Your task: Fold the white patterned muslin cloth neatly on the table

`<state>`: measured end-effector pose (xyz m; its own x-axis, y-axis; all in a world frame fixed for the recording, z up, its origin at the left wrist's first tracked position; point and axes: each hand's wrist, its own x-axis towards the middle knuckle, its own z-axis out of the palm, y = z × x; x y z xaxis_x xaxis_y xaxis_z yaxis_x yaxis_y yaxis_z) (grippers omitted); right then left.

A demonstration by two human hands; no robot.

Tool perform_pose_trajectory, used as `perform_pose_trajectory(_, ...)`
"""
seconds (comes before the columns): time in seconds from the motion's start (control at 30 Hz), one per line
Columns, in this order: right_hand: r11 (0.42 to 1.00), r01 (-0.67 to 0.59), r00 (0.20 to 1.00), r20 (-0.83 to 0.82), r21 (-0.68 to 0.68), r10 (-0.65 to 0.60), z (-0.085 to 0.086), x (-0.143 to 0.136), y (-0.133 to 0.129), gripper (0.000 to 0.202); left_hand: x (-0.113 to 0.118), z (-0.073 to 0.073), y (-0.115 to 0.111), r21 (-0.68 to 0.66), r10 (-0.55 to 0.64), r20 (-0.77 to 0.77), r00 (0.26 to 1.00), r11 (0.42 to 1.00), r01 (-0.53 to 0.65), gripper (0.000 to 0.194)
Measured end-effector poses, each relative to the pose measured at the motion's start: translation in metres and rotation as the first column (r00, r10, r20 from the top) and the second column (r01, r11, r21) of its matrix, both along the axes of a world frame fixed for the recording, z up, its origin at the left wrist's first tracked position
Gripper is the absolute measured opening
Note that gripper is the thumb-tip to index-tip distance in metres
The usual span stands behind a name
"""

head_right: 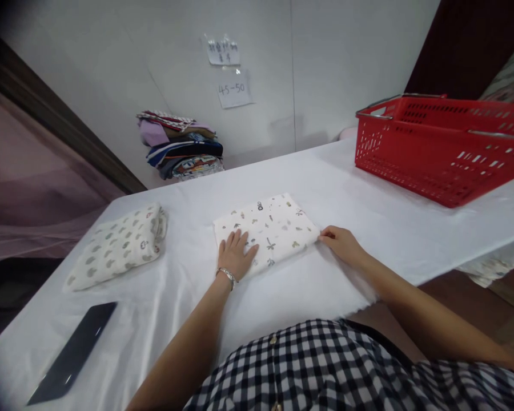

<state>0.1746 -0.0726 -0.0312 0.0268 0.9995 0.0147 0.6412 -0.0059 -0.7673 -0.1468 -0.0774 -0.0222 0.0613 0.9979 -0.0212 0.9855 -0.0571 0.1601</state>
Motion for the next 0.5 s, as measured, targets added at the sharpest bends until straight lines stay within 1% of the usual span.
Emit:
perform_pose_trajectory(0.1,1.0,-0.024,1.0,-0.02,-0.021,0.023,0.002,-0.0032,0.0006,0.021,-0.0004,-0.0009,0.0005,0.004,-0.004,0.005,1.0,1.0,0.004,0.069)
perform_pose_trajectory(0.3,0.999,0.041,0.997,0.059,0.018,-0.042,0.0049,-0.0057,0.0007,0.021,-0.0004,-0.0003,0.0005,-0.004,0.001,0.011,1.0,1.0,-0.001,0.069)
perform_pose_trajectory(0.5,0.999,0.04,0.996,0.084,0.007,-0.04,0.006,-0.0069,0.0015,0.02,0.0,0.0007,0.0003,-0.001,-0.002,0.019,1.0,1.0,0.002,0.069)
